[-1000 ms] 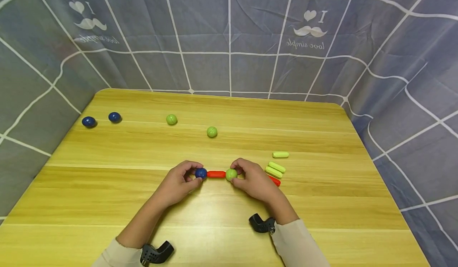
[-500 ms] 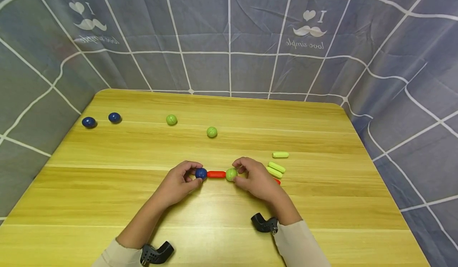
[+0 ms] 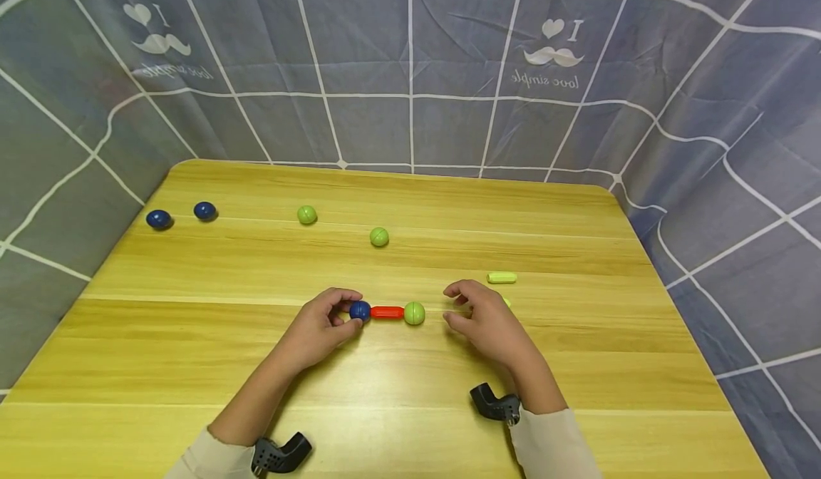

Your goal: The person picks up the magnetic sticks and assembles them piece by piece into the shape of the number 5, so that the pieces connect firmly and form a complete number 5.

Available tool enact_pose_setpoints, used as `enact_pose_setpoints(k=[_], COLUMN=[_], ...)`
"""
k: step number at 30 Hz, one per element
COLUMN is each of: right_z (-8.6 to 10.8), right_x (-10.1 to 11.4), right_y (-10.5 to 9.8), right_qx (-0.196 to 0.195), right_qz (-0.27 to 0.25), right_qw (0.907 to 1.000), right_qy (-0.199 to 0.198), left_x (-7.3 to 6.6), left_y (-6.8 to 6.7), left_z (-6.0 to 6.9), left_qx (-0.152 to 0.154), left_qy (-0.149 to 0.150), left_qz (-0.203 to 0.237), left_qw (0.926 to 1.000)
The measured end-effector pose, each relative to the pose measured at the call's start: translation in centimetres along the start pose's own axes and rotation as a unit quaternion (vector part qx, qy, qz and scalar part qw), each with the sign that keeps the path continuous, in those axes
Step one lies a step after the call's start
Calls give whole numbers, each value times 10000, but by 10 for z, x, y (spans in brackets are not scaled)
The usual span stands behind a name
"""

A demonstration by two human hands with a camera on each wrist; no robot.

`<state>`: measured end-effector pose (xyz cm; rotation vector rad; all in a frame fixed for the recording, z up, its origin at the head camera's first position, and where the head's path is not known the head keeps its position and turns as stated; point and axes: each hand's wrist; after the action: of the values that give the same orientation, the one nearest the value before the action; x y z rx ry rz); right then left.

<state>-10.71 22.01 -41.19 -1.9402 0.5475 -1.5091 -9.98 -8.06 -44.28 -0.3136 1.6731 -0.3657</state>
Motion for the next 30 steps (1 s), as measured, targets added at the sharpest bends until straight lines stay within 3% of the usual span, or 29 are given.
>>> enact_pose_setpoints(k=[11, 18, 30], right_z=[21, 26, 29], right_x=[-17, -22, -24], right_y=[-18, -28, -33], right_qx=[-358, -654, -399], right_qz=[311, 820, 1041], right_qw=[9988, 9943, 9938], right_qy=[-83, -173, 25], left_x=[-2, -3, -1], left_y=[1, 0, 1], left_z=[-1, -1, -2], left_qx=[-39, -45, -87], left_qy=[-23, -45, 17], left_qz=[-67, -113, -181], left_qw=[10000, 9999, 9998])
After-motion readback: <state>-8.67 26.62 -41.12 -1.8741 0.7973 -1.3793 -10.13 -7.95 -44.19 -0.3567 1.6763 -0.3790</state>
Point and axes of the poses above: each hand's wrist, its own z-axis away from the middle knuckle, its own y-axis out of the palm, x = y × z, and after that the axes turned 10 degrees about -x, right-handed
